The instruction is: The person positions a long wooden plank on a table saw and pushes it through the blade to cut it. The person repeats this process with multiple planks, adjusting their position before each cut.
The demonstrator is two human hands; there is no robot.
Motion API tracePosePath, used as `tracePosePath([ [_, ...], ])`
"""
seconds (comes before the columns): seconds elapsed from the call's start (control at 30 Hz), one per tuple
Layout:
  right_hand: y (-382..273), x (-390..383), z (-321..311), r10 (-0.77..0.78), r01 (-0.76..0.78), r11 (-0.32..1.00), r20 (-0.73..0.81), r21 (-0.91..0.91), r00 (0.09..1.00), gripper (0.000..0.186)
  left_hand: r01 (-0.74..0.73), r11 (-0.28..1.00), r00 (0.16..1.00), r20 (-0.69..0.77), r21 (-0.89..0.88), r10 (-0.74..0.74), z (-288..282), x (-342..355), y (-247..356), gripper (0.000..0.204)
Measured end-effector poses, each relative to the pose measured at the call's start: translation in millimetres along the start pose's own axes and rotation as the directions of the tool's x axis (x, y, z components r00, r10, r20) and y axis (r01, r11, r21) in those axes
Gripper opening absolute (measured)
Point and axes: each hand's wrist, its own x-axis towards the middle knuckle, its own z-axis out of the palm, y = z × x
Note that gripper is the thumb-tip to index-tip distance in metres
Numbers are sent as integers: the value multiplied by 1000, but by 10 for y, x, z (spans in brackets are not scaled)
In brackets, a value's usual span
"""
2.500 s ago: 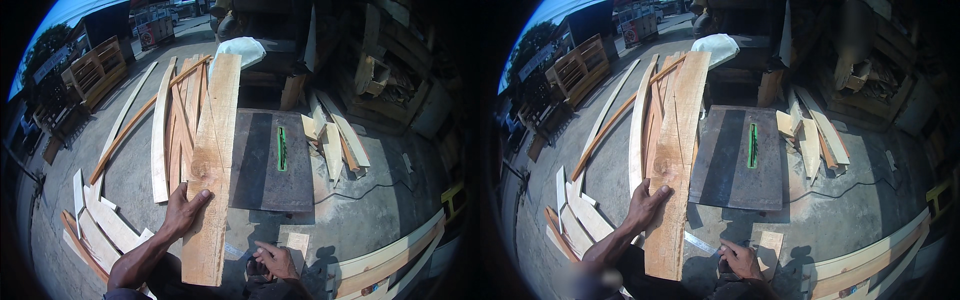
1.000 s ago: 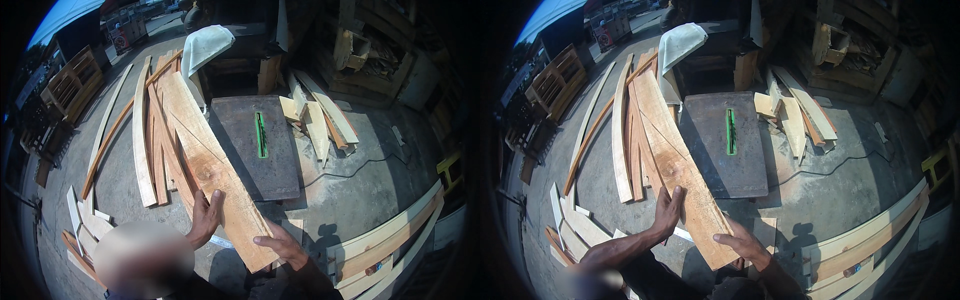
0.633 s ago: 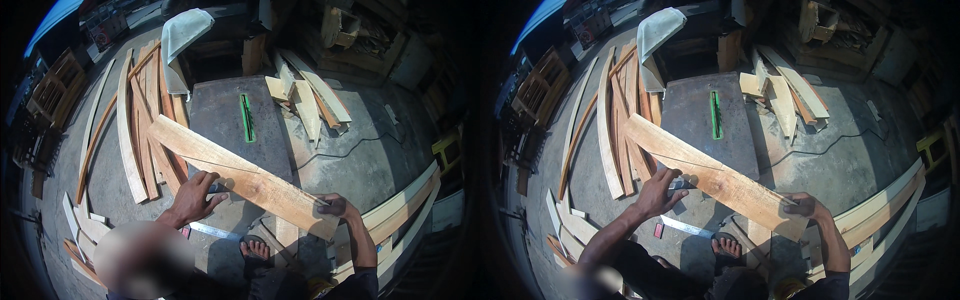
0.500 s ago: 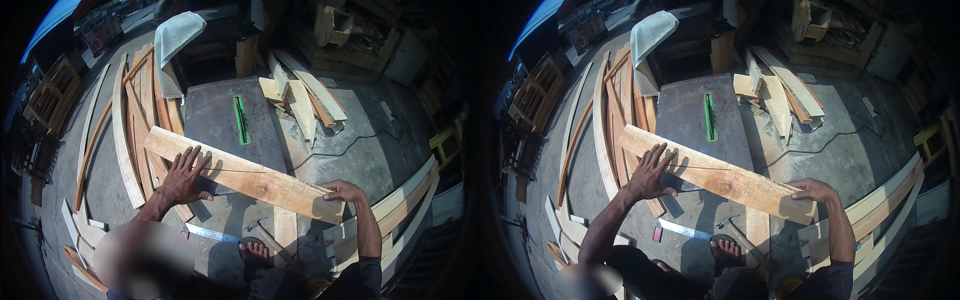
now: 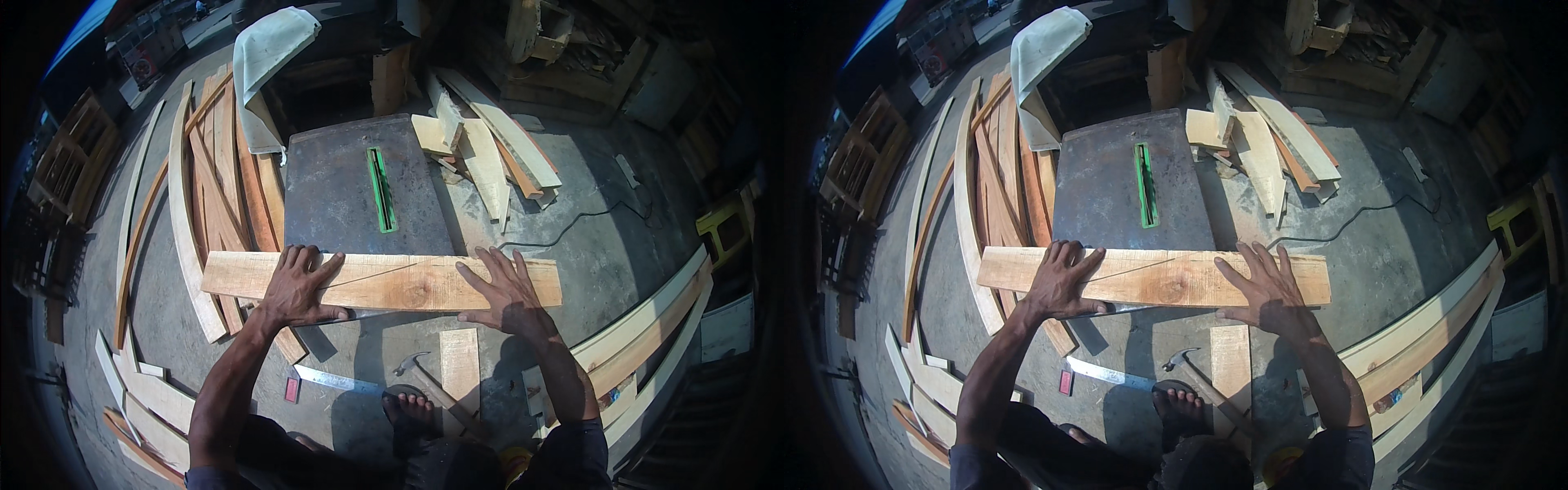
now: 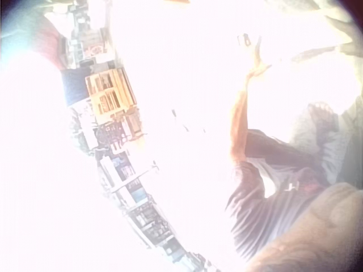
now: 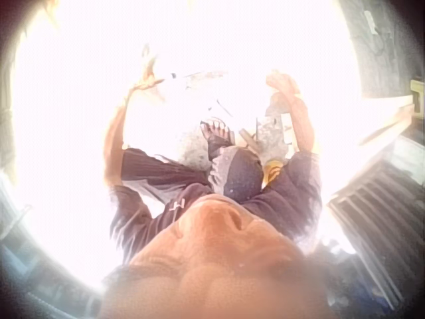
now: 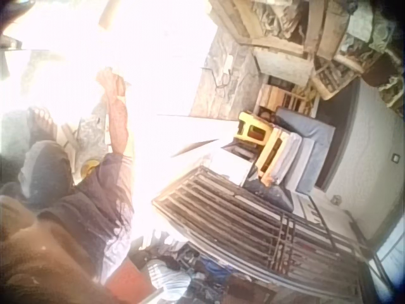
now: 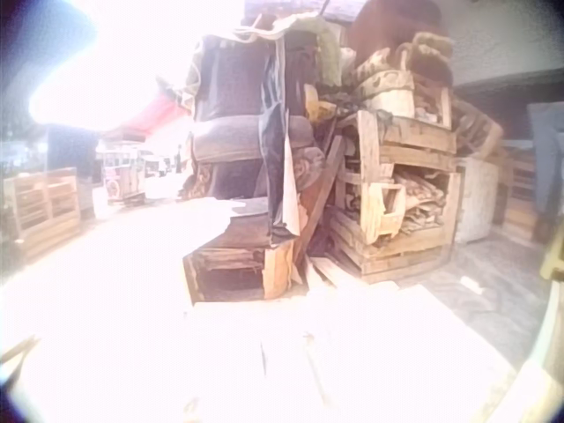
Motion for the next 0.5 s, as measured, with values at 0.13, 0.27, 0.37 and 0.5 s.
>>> tracePosePath([
  [0.13, 93, 206, -13, -74, 85, 993, -122, 86, 990, 85, 65, 998, 998, -7, 10, -64, -22, -17, -33, 130],
  [0.27, 121, 393, -49, -99, 108, 993, -179, 45, 979, 83, 111, 994, 993, -44, 9, -111, 9, -35, -50, 129],
  [0.37, 188, 531, -61, -132, 139, 990, -190, 24, 973, 82, 116, 993, 987, -114, 14, -113, 80, -12, -62, 128],
  [0.5, 231, 698, -22, -156, 164, 986, -220, 19, 963, 81, 131, 991, 987, -94, 1, -130, 107, 50, -162, 132],
])
